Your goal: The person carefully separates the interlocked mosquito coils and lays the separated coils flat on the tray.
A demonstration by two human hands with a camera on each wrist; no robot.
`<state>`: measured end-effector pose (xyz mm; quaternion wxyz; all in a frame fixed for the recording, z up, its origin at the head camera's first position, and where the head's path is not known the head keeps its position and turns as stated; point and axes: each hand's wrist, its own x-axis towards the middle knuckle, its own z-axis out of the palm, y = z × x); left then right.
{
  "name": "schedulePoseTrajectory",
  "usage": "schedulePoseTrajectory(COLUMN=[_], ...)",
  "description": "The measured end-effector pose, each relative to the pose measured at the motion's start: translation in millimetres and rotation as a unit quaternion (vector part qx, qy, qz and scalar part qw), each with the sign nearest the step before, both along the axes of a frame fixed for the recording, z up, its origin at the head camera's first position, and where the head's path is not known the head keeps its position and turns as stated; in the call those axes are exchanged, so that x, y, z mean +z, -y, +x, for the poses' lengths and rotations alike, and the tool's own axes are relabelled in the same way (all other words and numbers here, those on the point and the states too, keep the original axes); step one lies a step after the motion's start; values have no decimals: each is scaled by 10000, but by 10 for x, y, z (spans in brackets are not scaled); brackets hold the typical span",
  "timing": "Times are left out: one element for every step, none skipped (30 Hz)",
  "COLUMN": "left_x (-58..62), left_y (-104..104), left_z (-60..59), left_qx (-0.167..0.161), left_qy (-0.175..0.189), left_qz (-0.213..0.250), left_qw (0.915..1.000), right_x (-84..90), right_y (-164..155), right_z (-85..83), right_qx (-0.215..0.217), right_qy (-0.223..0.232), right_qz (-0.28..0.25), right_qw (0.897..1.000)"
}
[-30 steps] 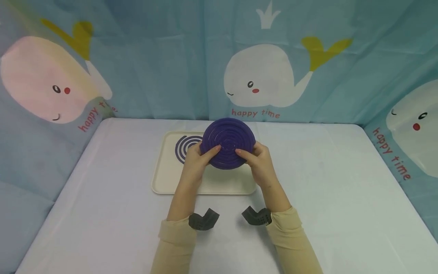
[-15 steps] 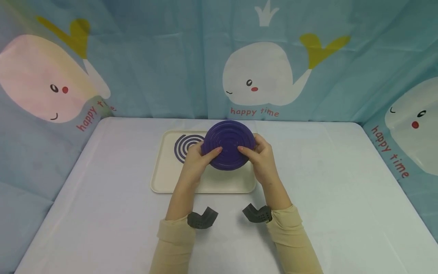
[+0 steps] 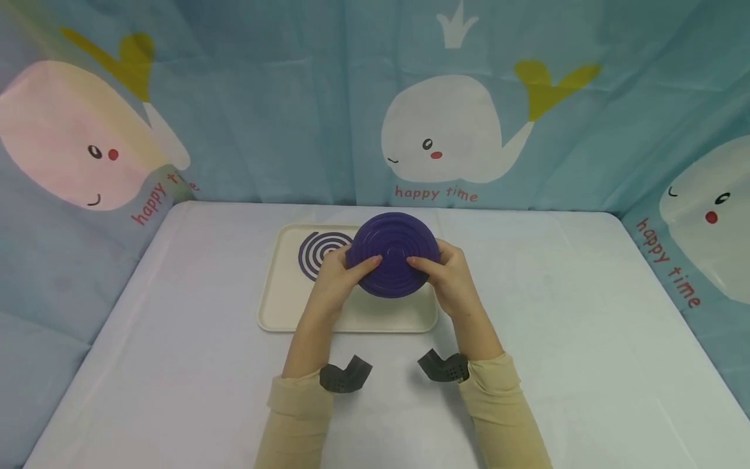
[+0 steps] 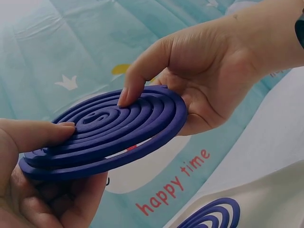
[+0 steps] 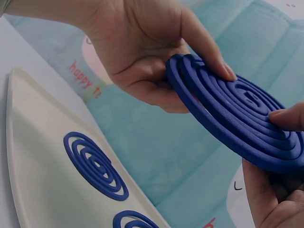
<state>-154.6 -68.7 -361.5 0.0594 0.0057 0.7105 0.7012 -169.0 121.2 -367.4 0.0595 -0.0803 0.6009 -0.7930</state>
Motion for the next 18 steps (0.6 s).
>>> schedulePoseTrajectory(left_x=[-2,-1,1,1,3,4,7,9,10,13,13,14,15,13,13,13,12,13], left_y=[-2,-4,-7,-8,-9,-9,-9,-8,-7,-6,-5,-4,-4,-5,-6,-9,-12,-15], left_z=[0,0,0,-1,-1,-1,0,1,3,5,7,9,12,14,15,16,17,18], left_qx=[-18,-36,-53,-70,-66,-60,-50,-40,-37,-35,-29,-11,8,26,35,45,56,62], left_qy=[2,-10,-31,-51,-62,-73,-75,-78,-73,-71,-62,-60,-53,-53,-57,-63,-64,-74], left_qz=[16,27,32,37,20,0,-5,-4,6,22,37,51,72,77,84,98,109,119], left_qw=[10000,10000,10000,10000,10000,10000,10000,10000,10000,10000,10000,10000,10000,10000,9999,9999,9999,9999], right_x=[-2,-4,-5,-3,-5,-5,-5,-7,-9,-12,-14,-15,-17,-18,-17,-16,-16,-14], right_y=[-7,-16,-23,-27,-29,-28,-24,-18,-9,2,13,25,37,47,56,63,68,73], right_z=[2,3,3,4,2,1,0,-1,-1,-1,0,2,4,6,8,11,13,16], right_qx=[19,39,60,71,74,67,47,13,-31,-90,-163,-238,-311,-380,-445,-511,-570,-618], right_qy=[-25,-52,-88,-124,-149,-176,-196,-217,-245,-264,-285,-308,-318,-322,-313,-296,-282,-267], right_qz=[27,49,74,87,95,98,106,126,148,171,207,245,280,313,329,345,361,369], right_qw=[10000,10000,9999,9999,9998,9998,9997,9997,9996,9995,9992,9989,9986,9983,9980,9977,9973,9971])
